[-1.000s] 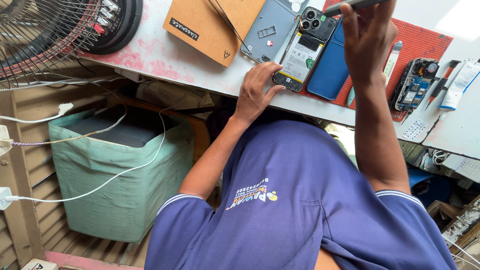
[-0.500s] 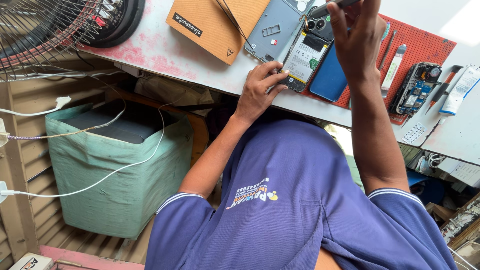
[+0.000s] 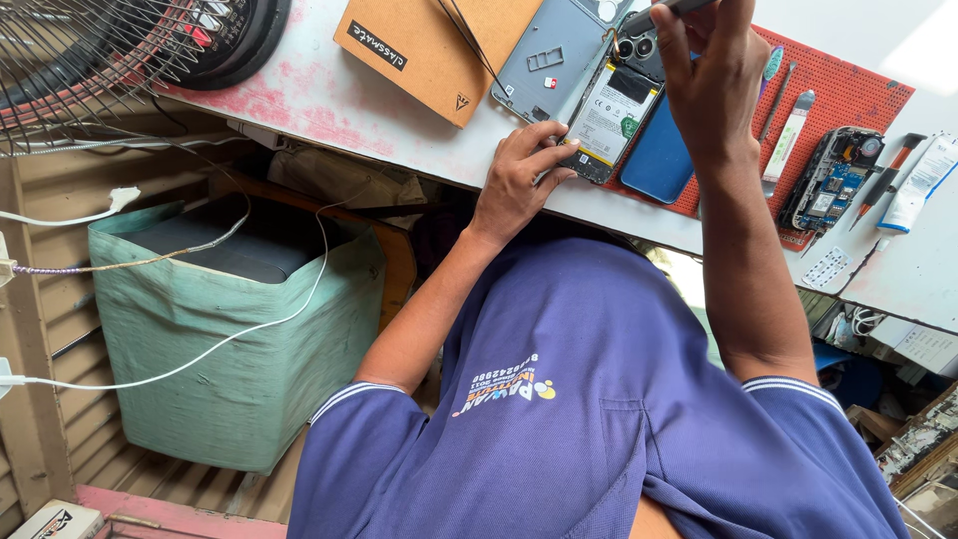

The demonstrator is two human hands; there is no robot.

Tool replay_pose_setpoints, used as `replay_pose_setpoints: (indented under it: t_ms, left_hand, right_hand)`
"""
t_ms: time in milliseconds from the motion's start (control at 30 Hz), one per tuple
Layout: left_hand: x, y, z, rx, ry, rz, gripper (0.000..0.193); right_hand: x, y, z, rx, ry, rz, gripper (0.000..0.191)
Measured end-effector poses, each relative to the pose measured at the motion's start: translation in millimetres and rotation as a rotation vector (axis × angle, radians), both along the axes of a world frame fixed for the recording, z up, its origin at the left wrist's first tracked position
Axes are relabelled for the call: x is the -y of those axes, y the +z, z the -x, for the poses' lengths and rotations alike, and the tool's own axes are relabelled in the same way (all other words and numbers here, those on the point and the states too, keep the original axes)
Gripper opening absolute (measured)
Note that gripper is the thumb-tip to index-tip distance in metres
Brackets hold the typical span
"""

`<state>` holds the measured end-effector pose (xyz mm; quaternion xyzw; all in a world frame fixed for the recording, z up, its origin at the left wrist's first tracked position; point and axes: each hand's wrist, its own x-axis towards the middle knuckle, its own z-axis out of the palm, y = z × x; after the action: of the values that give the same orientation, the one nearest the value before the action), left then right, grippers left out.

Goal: The person disassembles phones at a repair bench. They first handle a small feature phone, then pry open the back cover of a smartphone using a plastic card, remove the cover and internal battery panel, and use a pry bar tool to work on the exposed internals of the opened phone.

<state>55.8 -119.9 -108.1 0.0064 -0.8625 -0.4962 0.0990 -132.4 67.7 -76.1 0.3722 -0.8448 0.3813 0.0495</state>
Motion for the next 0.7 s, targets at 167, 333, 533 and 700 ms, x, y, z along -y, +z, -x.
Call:
replay_pose_setpoints:
  t_ms: [167,333,533,700]
  left_hand:
    - [0.3,-0.1,0.4,0.0,-0.001,-0.005,0.036]
    - [-0.3,-1.2,-0.4,0.004,-0.003,-0.002,0.036]
    - [-0.7,-3.7,0.0,0.007,-0.004,0.005,0.036]
    - [-0.1,-3.2,-0.5,0.009,-0.008,0.001,0.037]
  right_hand:
    - [3.1,4.5,1.6,-0.047,0.018,-0.046,0.026]
    - [1.8,4.2,2.0,-0.048,0.023,-0.063,0.025]
    - [0.3,-0.2,4.8,-0.079,0.031,-0.079,0.025]
    - [-1.0,-1.7,4.6,-0.077,0.029,-0.077,0.025]
